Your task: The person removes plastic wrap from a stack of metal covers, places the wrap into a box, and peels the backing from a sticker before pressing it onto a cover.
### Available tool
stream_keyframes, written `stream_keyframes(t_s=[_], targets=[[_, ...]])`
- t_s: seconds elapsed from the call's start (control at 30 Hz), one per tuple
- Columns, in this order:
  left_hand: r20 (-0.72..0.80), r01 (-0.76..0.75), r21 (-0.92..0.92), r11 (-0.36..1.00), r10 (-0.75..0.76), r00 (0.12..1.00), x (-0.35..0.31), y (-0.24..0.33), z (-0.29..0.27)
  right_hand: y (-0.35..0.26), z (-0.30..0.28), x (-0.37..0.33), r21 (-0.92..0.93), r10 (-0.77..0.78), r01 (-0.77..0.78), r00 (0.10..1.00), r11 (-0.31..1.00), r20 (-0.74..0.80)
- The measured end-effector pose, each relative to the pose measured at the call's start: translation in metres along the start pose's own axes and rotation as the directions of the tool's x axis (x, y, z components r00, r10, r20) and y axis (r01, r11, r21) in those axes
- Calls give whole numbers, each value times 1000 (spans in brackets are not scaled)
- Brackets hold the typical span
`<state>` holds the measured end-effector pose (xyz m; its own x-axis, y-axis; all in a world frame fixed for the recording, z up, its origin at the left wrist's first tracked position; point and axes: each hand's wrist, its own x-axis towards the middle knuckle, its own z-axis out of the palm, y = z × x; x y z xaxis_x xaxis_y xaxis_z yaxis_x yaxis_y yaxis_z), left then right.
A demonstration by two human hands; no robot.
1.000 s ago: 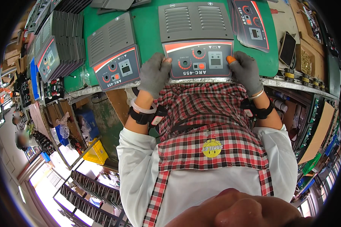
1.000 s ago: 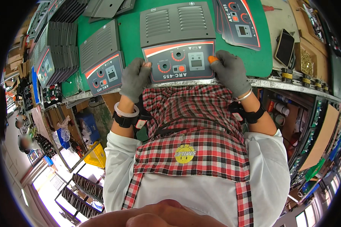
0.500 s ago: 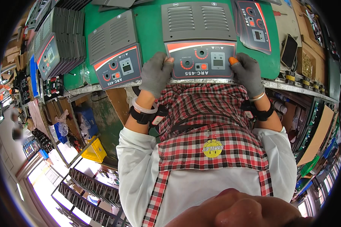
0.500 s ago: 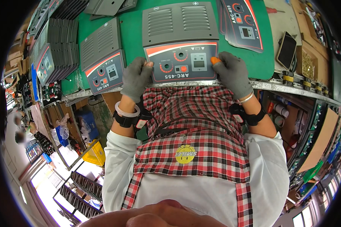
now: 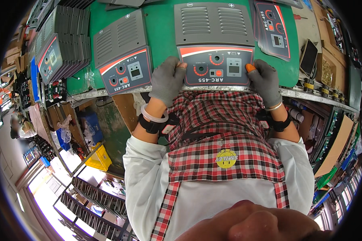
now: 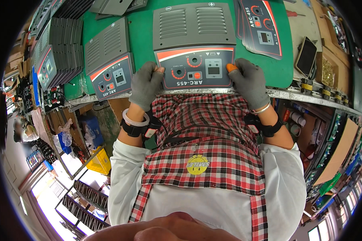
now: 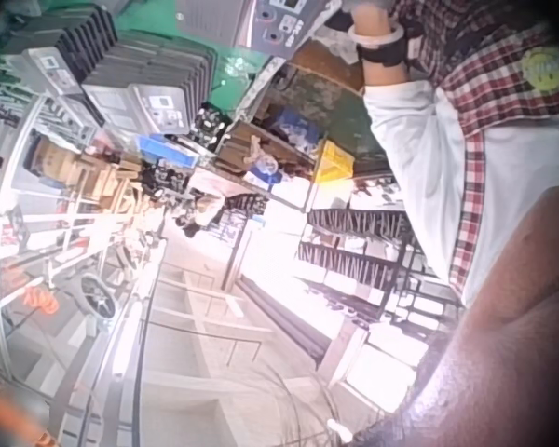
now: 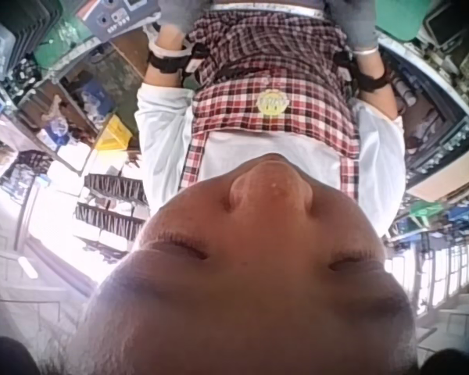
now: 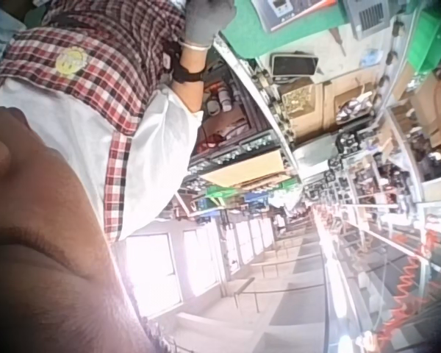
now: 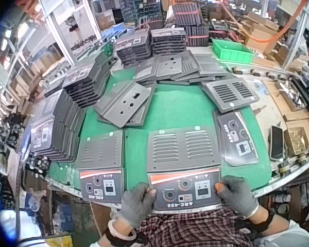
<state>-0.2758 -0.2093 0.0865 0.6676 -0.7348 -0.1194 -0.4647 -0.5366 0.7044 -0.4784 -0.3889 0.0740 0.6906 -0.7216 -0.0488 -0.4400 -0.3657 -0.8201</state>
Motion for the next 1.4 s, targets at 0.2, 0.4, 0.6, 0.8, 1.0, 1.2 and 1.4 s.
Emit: stream_keyframes(t_s=[0.2, 0.4, 0.6, 0.8, 1.0, 1.2, 1.4], targets=[[13, -4, 8, 1000, 4, 1000, -1, 3, -2, 1, -1, -2, -12, 7, -7, 1000, 1000, 3], [-8, -13, -23, 1000, 13, 1000, -1, 0, 1, 1, -2, -1, -41, 2, -1, 1000, 999, 6], [-15, -7, -8, 1000, 7, 1000, 0, 0, 2, 0, -1, 1, -57, 3, -3, 1000, 998, 4], [11, 33, 34, 999, -33, 999, 2, 1, 0, 1, -1, 1, -86, 12, -11, 1000, 996, 8], [-12, 25, 13, 1000, -25, 1000, 3, -1, 2, 5, 0, 3, -77, -1, 1, 1000, 997, 7], [-5, 46, 38, 998, -46, 999, 3, -1, 2, 4, 1, 3, -78, 4, -5, 1000, 997, -4], [16, 76, 14, 997, -77, 997, 5, -1, 2, 5, 1, 3, -117, -43, 41, 999, 992, -11]])
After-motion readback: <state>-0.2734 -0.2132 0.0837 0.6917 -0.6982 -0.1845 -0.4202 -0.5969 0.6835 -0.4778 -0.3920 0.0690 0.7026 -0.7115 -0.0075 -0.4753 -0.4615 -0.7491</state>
